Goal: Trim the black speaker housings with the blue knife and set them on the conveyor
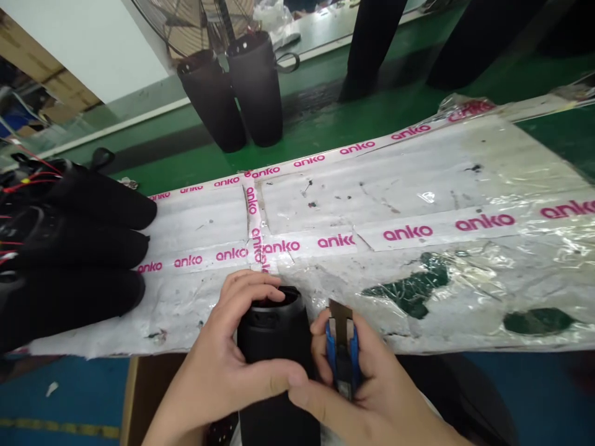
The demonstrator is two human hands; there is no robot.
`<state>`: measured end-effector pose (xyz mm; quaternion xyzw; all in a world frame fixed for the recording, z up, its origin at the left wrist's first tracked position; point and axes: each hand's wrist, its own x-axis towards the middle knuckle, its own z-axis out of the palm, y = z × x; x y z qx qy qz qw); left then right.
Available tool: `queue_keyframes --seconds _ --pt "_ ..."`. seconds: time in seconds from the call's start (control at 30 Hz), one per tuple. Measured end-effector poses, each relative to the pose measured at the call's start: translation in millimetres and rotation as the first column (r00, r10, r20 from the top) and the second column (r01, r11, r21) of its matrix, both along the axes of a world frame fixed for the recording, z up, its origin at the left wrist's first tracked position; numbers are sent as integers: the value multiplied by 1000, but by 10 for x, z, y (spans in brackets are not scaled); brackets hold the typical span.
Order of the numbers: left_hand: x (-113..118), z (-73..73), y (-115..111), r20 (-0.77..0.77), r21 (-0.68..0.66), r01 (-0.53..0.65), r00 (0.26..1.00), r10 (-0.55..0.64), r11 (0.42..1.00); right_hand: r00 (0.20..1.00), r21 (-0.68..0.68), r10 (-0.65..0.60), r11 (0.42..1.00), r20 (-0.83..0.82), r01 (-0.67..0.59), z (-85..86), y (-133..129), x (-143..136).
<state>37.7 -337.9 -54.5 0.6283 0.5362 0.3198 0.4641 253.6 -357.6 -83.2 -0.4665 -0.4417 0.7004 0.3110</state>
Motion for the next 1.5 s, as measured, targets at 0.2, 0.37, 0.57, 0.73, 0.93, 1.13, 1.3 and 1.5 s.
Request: queue_keyframes --seconds 0.2,0.37,0.57,0.73,0.93,1.13,1.3,1.5 --pt "79 3 -51 32 -30 -96 995 97 995 999 36 34 999 9 -34 -76 -67 13" --pt "219 -72 -28 176 -20 -94 980 96 995 964 425 -27 901 263 -91 -122 -75 268" --pt "458 -269 252 541 -119 42 841 29 992 819 716 -251 651 516 -251 -9 17 754" --pt "678 -594 367 638 -5 47 769 -34 999 958 256 -212 953 191 160 -106 -111 754" --pt "402 -463 239 366 130 1 929 -49 991 969 74 -234 968 -73 240 -309 -183 502" --pt "259 -155 52 105 11 -10 994 8 1000 978 90 -176 978 -111 186 -237 -200 332" --pt "375 -61 9 166 -94 -113 978 128 989 988 301 -108 944 -114 138 -201 -199 244" --pt "281 -33 49 203 -303 -382 869 451 873 961 211 -208 946 -181 245 -146 -185 205"
